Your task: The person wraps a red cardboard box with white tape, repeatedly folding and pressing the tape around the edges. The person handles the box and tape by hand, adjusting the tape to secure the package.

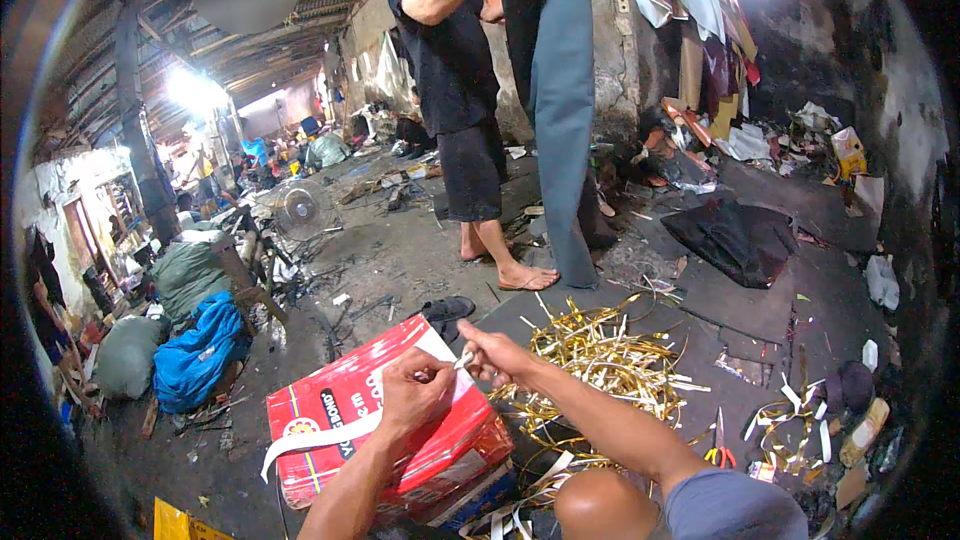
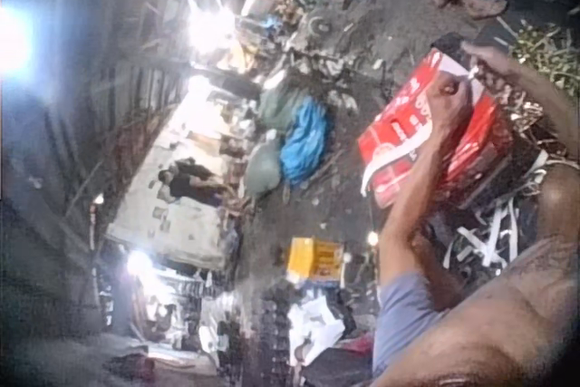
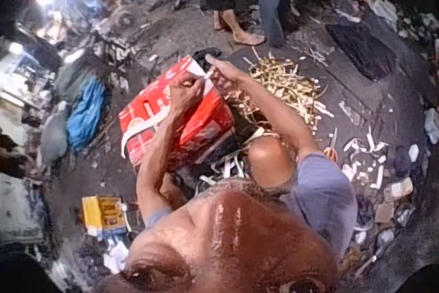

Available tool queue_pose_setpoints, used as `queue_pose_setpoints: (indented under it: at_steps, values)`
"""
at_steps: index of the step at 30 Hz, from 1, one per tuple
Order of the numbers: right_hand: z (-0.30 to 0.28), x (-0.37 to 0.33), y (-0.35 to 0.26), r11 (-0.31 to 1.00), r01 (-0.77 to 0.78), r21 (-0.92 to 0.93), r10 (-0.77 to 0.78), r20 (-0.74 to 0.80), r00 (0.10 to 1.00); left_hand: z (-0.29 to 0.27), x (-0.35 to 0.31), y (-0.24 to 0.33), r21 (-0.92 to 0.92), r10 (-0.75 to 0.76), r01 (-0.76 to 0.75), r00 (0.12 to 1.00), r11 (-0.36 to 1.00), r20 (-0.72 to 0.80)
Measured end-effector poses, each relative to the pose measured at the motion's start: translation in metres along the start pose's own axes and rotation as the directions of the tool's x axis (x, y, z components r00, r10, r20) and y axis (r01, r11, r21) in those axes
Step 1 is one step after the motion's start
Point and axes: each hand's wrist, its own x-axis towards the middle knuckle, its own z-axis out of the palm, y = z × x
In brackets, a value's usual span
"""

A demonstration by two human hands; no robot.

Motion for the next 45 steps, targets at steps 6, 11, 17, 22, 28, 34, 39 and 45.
queue_pose_setpoints:
  at_steps: [6, 11, 17, 22, 28, 34, 39, 45]
  values:
    - [0.040, 0.017, -0.036, 0.462, 0.031, -0.886, -0.458, -0.209, 0.864, 0.000, -0.001, -0.003, 0.084, 0.077, -0.077, 0.997, 0.994, 0.002]
    - [0.013, 0.051, 0.005, 0.611, 0.247, -0.752, -0.565, -0.196, 0.802, 0.001, 0.001, 0.005, 0.046, -0.040, 0.040, 0.999, 0.998, -0.002]
    - [0.009, 0.064, 0.056, 0.740, 0.300, -0.603, -0.530, -0.247, 0.811, 0.000, -0.001, -0.007, -0.032, -0.023, 0.023, 1.000, 0.999, -0.013]
    - [-0.016, 0.094, 0.156, 0.829, 0.277, -0.486, -0.449, -0.281, 0.848, -0.002, 0.002, 0.007, -0.005, 0.003, -0.003, 1.000, 1.000, 0.011]
    - [-0.022, 0.104, 0.211, 0.805, 0.344, -0.483, -0.499, -0.239, 0.833, -0.002, -0.002, -0.002, -0.064, -0.079, 0.079, 0.997, 0.995, 0.010]
    - [-0.039, 0.097, 0.299, 0.913, 0.180, -0.367, -0.275, -0.227, 0.934, -0.001, 0.000, 0.005, 0.035, -0.074, 0.075, 0.997, 0.997, -0.024]
    - [-0.068, 0.065, 0.378, 0.987, -0.125, -0.102, 0.101, -0.219, 0.971, -0.009, 0.001, 0.008, 0.070, -0.082, 0.082, 0.997, 0.994, 0.006]
    - [-0.153, -0.004, 0.418, 0.775, -0.268, 0.572, 0.483, -0.263, 0.835, -0.004, 0.002, -0.008, 0.035, 0.131, -0.132, 0.991, 0.991, 0.021]
